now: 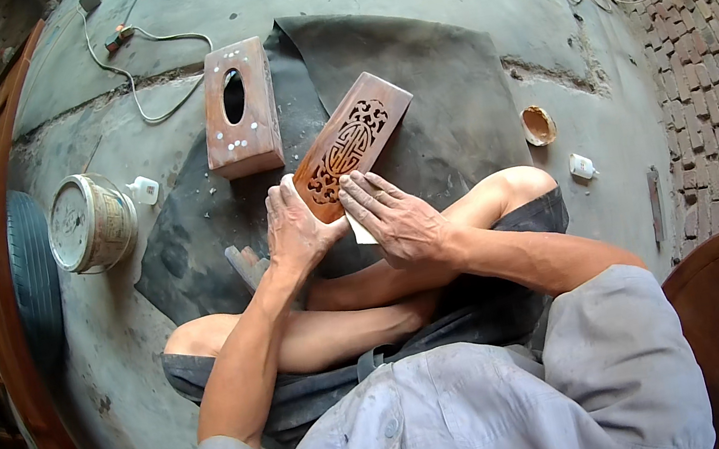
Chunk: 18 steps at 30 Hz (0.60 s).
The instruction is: The person sits on the floor and sands a rectangular wooden block with a central oval cutout using a sanding block. They apply a white substance from a small bottle to the wood and spread it with a utility knife before continuing to sand the surface and edges.
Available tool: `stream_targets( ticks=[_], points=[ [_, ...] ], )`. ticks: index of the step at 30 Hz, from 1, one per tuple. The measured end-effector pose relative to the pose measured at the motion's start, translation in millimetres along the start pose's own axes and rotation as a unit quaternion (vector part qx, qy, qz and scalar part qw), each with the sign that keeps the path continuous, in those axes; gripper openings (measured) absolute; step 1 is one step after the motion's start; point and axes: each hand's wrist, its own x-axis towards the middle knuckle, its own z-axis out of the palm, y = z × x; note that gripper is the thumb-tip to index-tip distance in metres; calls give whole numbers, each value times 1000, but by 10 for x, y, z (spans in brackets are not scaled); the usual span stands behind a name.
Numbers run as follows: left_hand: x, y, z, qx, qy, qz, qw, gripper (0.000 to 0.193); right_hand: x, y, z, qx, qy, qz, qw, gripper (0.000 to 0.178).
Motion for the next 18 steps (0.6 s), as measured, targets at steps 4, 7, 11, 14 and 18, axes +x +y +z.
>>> stream_targets(
  ticks=[4,7,11,14,18],
  points=[
    [25,75,-15,-3,-8,-17,1000,108,35,1040,-94,-80,-2,90,993,68],
    [25,86,-14,-3,-7,-20,1000,108,135,1395,-56,-43,44,185,981,66],
    [-30,25,5,1,-12,-8,1000,108,116,590,21,-13,40,64,997,68],
    [26,41,1,-12,-3,-8,1000,107,128,1202,60,-66,38,119,990,70],
    [10,41,-31,-10,-7,-14,1000,106,228,868,81,-107,1,138,985,64]
  ],
)
